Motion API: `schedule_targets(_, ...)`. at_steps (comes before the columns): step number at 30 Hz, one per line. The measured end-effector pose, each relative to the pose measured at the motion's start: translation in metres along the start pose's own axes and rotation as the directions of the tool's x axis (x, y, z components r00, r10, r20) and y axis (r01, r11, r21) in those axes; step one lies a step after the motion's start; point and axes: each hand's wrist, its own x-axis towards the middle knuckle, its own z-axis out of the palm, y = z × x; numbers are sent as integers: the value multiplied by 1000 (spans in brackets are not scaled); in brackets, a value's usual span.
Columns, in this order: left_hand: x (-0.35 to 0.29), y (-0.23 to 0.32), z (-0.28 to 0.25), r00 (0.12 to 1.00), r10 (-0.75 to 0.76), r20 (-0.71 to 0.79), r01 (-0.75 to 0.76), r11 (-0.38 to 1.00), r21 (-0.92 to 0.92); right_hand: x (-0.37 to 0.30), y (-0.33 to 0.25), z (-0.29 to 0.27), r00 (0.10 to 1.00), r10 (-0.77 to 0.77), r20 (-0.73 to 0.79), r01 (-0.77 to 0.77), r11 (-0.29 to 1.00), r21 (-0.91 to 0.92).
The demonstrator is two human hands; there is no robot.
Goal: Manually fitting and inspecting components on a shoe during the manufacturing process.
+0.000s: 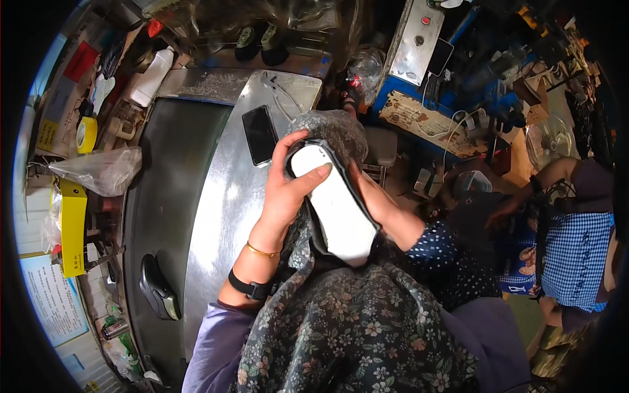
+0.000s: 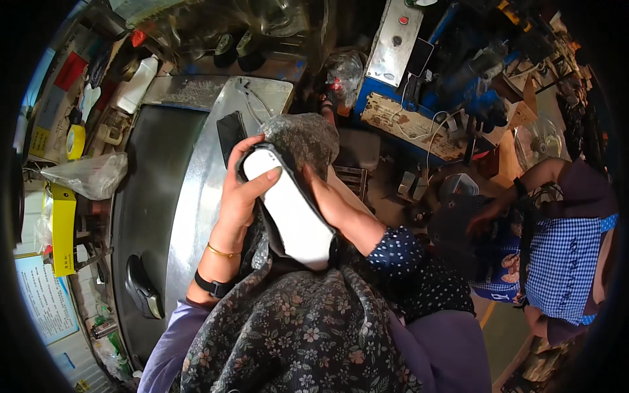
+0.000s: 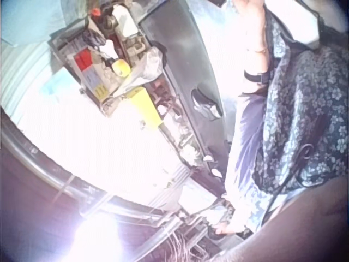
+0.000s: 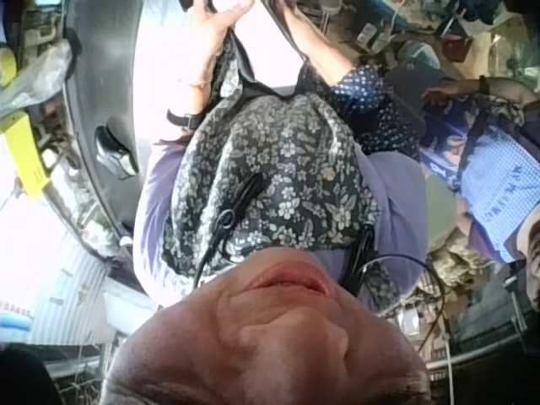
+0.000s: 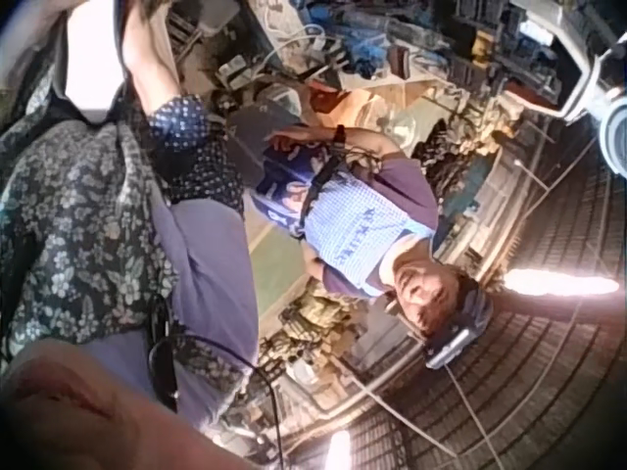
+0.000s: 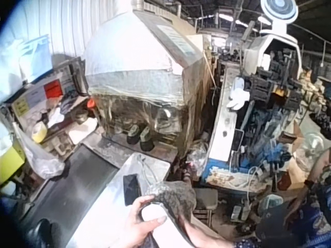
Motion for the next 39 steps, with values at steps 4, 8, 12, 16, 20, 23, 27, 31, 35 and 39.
schedule_targets(4,3,-11,-8,996,66,-52,-61,994,91,-2,4,10,955,-295,38,272,814,-513)
schedule_targets(8,14,-14,-5,995,79,-66,-68,986,152,-1,-8,12,667,-702,250,300,-54,-952)
schedule_targets(12,23,-9,-5,999,-29,-31,30,999,34,2,-27,12,605,-735,307,332,-118,-936)
schedule_targets(16,18,-8,-9,1000,-16,24,10,968,249,-24,-14,-19,997,34,-62,-45,983,-176)
schedule_targets(20,12,-17,-8,997,70,18,-72,970,233,-55,43,-23,940,-329,87,286,625,-727)
schedule_targets(23,20,-14,-12,995,67,72,-69,997,21,-46,53,-10,880,-461,113,451,737,-503)
schedule_targets(27,19,-4,-13,994,-41,102,100,723,-684,-23,24,7,829,-486,277,558,678,-479)
schedule_targets(31,-3,-6,-3,923,-11,-385,188,886,424,-15,2,20,860,-446,250,504,819,-274)
schedule_targets(35,-5,4,-8,935,314,-166,130,130,983,-6,5,31,876,-430,218,460,611,-644)
schedule_targets(39,1,18,-22,998,55,27,-53,550,834,2,12,41,824,-541,170,557,712,-428)
